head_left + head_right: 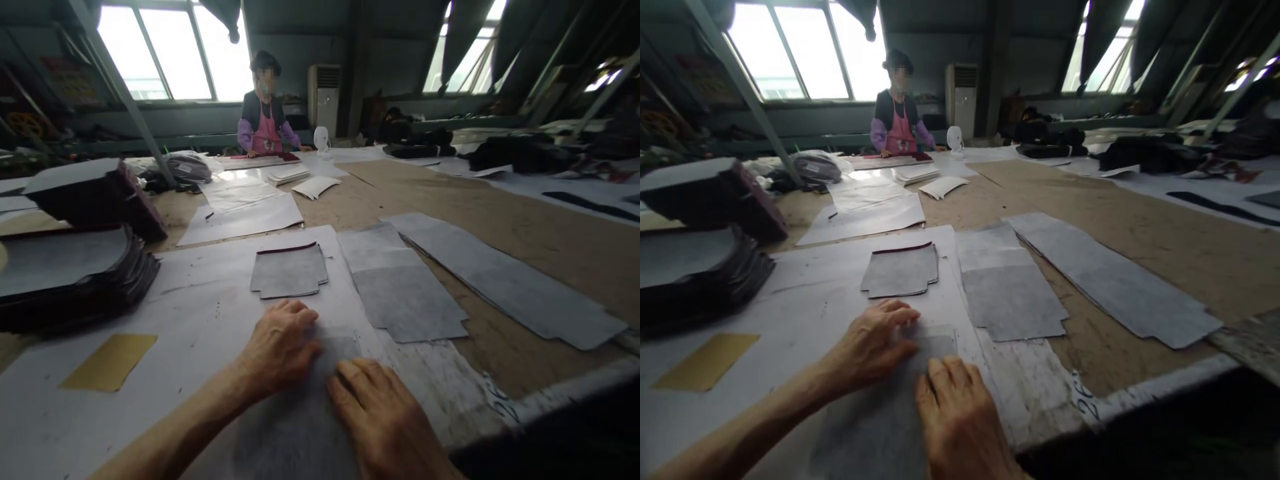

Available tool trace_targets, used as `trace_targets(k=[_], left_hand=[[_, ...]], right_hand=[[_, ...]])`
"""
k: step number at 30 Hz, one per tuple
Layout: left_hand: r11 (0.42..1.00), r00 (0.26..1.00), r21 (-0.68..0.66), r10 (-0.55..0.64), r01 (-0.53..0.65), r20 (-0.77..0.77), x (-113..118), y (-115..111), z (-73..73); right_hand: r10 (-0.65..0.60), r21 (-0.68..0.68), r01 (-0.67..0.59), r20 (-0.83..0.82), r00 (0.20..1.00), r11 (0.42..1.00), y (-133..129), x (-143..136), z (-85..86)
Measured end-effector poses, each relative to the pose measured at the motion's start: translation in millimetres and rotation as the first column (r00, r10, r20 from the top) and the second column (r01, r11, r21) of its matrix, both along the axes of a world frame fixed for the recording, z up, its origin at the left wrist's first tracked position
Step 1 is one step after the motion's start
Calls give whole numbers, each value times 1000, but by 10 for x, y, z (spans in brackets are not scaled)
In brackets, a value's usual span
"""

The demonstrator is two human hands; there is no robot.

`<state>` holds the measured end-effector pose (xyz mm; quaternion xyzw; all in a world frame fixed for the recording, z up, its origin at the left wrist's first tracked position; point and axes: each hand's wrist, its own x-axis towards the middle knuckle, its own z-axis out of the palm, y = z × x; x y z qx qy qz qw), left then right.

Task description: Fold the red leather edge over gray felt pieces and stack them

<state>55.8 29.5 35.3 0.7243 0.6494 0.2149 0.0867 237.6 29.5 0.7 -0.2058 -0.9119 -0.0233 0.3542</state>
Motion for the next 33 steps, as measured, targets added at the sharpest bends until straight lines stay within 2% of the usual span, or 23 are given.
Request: trace_targets(k=[2,4,8,11,16,20,24,28,33], left_hand=[[1000,1000,-2,5,-5,-17,154,66,-26],[1000,999,-7,26,-26,-31,237,115,-34],[998,998,-22,59,-59,-7,244,155,-47],[998,997,-6,58,-58,42,223,157,-83],[991,984,128,2,-26,181,230,126,-156],[994,992,111,-23,10,123,215,110,-159],[992,996,124,-28,17,87,193,111,-143],[975,995,215,-68,51,70,193,111,-158],[950,986,291,-142,111,87,172,117,-207]], right_hand=[[-14,18,13,37,999,1000,8,76,-3],[-28,57,29,-2,1000,998,-13,62,-70],[-81,99,91,-98,992,991,-45,-38,-218],[-91,98,100,-92,992,990,-40,-57,-243],[-90,75,96,-79,993,993,-17,2,-195],[4,-35,-4,-9,1000,999,39,137,-130],[64,-143,-78,-100,993,987,143,286,-2],[-27,-139,16,-78,997,990,264,338,108],[-82,-95,80,-11,997,992,369,304,86]])
